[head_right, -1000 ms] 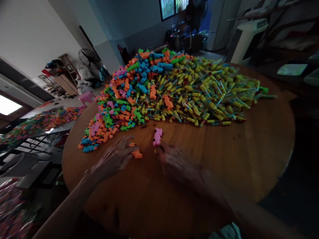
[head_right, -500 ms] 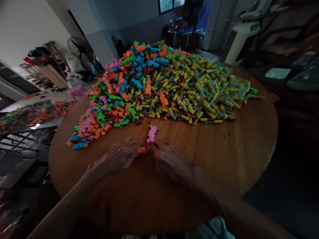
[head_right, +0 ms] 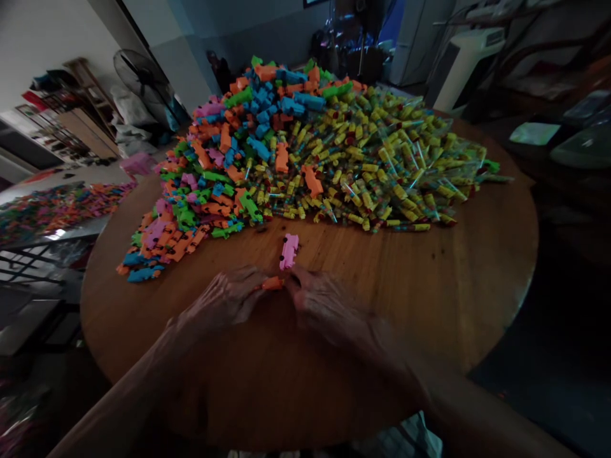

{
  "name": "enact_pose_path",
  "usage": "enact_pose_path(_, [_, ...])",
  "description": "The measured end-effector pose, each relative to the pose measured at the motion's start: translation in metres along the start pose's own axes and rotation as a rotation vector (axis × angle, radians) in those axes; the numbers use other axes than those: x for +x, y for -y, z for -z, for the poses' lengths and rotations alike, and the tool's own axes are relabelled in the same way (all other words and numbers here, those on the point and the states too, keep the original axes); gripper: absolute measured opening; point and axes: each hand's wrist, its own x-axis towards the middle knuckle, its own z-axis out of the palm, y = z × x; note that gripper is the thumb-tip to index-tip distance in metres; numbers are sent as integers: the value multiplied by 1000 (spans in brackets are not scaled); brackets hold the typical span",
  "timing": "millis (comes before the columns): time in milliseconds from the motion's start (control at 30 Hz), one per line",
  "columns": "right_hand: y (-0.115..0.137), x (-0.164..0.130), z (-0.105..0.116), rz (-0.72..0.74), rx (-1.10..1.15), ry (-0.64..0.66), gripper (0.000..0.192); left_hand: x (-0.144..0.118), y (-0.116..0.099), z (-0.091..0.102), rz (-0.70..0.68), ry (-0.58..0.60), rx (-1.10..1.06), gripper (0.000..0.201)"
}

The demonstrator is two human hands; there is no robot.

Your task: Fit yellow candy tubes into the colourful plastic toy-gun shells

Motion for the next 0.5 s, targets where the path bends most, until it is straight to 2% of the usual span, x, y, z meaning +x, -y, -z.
enact_pose_path(133, [2, -1, 10, 80, -90, 39, 31, -4, 6, -10, -40, -122, -31, 23])
enact_pose_path(233, [5, 0, 16, 103, -143, 73, 34, -5, 8, -12, -38, -149, -55, 25])
enact_pose_path(400, [6, -1, 18, 75, -164, 140, 22, -5, 14, -17, -96, -205, -147, 22])
enact_pose_path(500, [7, -3, 12, 6, -91, 122, 27, -5, 20, -21, -126, -234, -177, 19])
